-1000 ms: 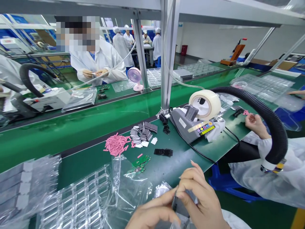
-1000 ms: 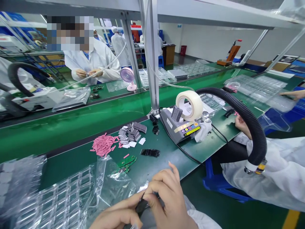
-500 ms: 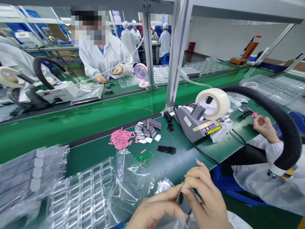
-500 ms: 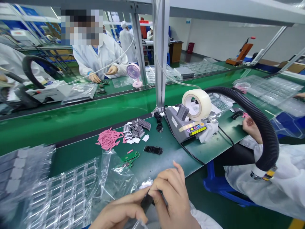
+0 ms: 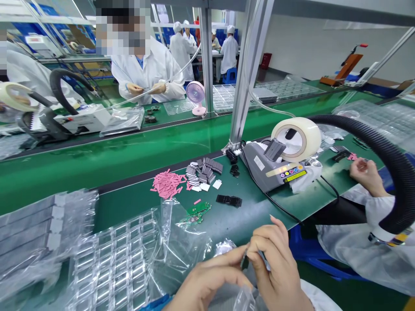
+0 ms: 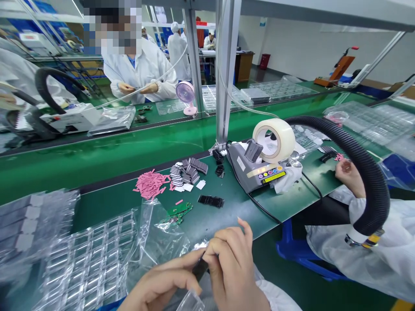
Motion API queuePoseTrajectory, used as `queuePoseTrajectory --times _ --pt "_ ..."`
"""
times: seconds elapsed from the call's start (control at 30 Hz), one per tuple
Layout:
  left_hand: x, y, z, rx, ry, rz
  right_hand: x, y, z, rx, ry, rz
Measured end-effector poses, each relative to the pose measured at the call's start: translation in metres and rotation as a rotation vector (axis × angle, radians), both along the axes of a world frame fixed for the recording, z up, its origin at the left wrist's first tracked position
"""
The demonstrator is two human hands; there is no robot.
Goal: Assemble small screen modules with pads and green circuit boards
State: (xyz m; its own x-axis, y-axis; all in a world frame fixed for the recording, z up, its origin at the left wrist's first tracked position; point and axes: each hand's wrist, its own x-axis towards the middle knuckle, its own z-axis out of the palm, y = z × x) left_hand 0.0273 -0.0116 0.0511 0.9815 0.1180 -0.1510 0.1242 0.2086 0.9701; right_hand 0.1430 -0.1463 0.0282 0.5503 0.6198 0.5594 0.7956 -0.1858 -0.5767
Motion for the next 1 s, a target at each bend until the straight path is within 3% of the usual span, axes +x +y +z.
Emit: queuePoseTrajectory --times 0.2,0.4,0.5,0.57,0.67,0.73,0.8,0.87,1.0 --pt "0.007 0.0 -0.002 -0.194 -0.029 -0.059 -0.001 0.003 -0.001 0.011 -0.001 -0.002" --pt "0.0 -0.006 -0.012 -0.483 -0.007 0.093 -0.008 -0.008 0.005 -0.042 0.044 0.113" --pt "-0.002 0.0 -0.013 -0.606 -0.063 0.154 -0.007 -0.014 0.002 -0.036 0.177 0.222" --pt "-0.001 0.008 -0.011 -0.619 -0.059 0.263 -0.004 -0.012 -0.014 -0.085 0.284 0.225" --pt "-0.001 0.02 -0.009 -0.613 -0.039 0.437 -0.001 0.001 -0.054 -0.21 0.308 0.165" --pt "-0.003 0.025 -0.01 -0.621 -0.03 0.468 0.001 0.009 -0.081 -0.244 0.26 0.136" --pt "-0.006 0.027 -0.01 -0.611 0.004 0.444 0.005 0.011 -0.094 -0.263 0.222 0.122" --pt "-0.008 0.025 -0.009 -0.582 0.064 0.378 0.013 0.009 -0.087 -0.264 0.205 0.139" --pt "-0.007 0.015 -0.007 -0.484 0.149 0.201 0.025 0.001 -0.035 -0.248 0.125 0.277"
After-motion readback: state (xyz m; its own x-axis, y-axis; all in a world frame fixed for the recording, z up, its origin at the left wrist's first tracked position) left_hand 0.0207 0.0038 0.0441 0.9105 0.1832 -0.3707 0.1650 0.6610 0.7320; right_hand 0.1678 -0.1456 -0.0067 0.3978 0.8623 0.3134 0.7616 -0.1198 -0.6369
